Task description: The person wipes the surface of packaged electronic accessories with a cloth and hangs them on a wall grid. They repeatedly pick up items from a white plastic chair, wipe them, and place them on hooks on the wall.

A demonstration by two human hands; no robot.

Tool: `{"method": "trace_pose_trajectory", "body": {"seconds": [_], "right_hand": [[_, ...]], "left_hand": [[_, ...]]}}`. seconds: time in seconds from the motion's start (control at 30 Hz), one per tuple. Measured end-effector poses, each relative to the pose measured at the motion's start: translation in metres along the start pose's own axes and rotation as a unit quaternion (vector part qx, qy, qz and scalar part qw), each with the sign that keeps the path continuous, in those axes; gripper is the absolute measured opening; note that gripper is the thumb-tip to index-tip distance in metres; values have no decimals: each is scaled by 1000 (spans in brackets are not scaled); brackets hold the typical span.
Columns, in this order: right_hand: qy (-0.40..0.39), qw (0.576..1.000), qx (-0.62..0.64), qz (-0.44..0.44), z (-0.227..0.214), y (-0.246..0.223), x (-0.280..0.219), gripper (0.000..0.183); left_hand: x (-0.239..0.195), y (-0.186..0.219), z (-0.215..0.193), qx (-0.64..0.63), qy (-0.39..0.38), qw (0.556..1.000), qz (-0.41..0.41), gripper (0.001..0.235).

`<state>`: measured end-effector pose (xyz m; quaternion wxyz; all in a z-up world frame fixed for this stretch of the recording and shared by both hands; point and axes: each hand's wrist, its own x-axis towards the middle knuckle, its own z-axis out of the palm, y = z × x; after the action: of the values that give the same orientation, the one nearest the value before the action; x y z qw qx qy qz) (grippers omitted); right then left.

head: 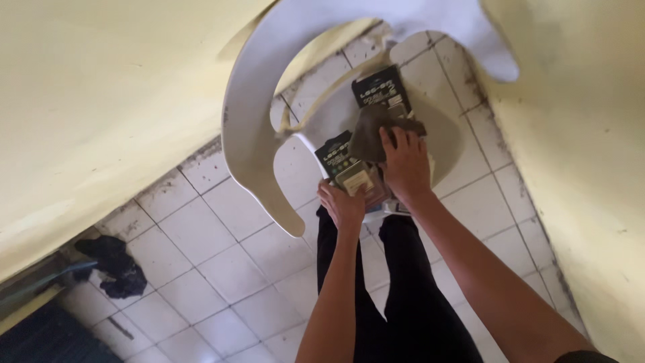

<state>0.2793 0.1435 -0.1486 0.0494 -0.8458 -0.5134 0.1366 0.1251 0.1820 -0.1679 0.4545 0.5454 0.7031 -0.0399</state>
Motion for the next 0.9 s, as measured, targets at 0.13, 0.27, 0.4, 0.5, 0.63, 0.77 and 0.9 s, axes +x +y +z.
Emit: {"method": "trace_pose_trajectory", "body": {"seconds": [0.13,0.27,0.4,0.5,0.63,0.77,0.9], "right_hand": [[-12,999,-37,18,5,-7,5,48],[2,999,-24,34,-10,-12,1,36],[32,995,46,84,-43,-21,-17,31],[71,981,112,141,-82,-29,-38,30],[223,942,185,167,-161,-56,-67,18],[295,904,252,181,-250,-95,-98,18],[282,897,304,153,-300,-120,-101,37]], "left_hand": [[1,6,-14,-1,-4,999,42,109],[5,-4,-18,18,-15,995,93,95],[10,-19,-13,-101,-101,983,112,56],[8,-21,-19,-103,-131,981,97,59],[-14,12,-56,-97,-97,971,198,67],[-59,50,-122,-246,-378,888,88,73],[-98,81,-151,-269,-532,803,8,73]]}}
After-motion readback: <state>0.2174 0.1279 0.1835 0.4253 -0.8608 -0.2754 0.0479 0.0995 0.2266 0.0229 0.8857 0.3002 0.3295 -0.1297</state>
